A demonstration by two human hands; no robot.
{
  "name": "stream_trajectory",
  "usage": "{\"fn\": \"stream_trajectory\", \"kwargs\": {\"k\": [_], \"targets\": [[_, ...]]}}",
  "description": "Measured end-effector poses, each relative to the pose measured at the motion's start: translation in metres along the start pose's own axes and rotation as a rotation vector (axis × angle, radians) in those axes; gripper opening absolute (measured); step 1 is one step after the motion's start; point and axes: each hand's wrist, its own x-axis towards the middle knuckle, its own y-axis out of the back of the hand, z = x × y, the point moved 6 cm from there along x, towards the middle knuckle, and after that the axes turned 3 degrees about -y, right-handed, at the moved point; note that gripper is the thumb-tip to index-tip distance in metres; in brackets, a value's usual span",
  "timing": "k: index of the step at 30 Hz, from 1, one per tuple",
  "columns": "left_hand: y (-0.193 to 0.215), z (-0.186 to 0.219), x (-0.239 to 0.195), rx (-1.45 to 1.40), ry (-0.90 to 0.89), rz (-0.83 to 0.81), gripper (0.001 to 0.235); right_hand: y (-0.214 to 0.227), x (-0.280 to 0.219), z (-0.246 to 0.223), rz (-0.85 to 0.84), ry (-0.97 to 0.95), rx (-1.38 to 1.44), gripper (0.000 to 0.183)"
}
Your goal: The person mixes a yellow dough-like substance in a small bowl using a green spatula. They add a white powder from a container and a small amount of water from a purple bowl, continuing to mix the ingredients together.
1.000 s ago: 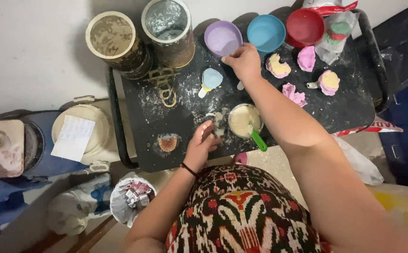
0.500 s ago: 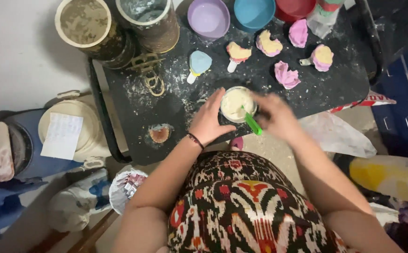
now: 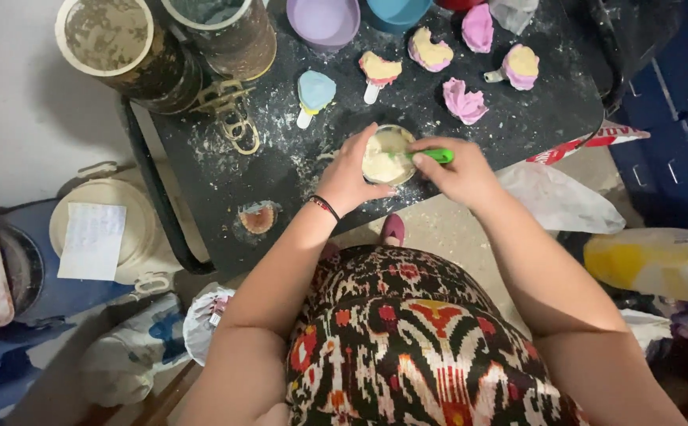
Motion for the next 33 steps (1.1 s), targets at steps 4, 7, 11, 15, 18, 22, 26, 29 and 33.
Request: {"fn": "stream_trajectory", "kwargs": {"k": [4,7,11,15,18,22,26,29,33], "targets": [[0.010,0.015,-0.005,-0.033,0.030,-0.049,0.117,0.011,-0.006,-0.044,-0.081,0.052,-0.115,0.019],[0.010,0.016,-0.001,-0.024,0.038,-0.055,0.118,-0.009,-0.007,-0.034,-0.202,0.063,-0.189,0.019],[0.005,0.009,0.001,-0.039,0.081,-0.082,0.119,-0.026,0.007,-0.020,-0.249,0.233,-0.156,0.017],[0.007,0.012,-0.002,-0.027,0.101,-0.102,0.119,-0.023,0.027,-0.015,-0.274,0.217,-0.164,0.017],[0.007,0.010,-0.002,-0.031,0.093,-0.091,0.119,-0.021,0.032,-0.002,-0.248,0.264,-0.126,0.018],[0.000,0.001,0.001,-0.030,0.082,-0.075,0.120,-0.014,0.029,0.010,-0.237,0.250,-0.133,0.016],[-0.002,0.000,0.002,-0.064,0.089,-0.056,0.115,-0.011,0.025,0.016,-0.222,0.229,-0.124,0.016],[-0.003,-0.001,0.002,-0.067,0.113,-0.035,0.112,-0.016,0.022,0.013,-0.241,0.222,-0.132,0.015],[-0.006,-0.003,0.007,-0.061,0.119,0.005,0.099,-0.023,0.021,0.002,-0.255,0.243,-0.147,0.013]]}}
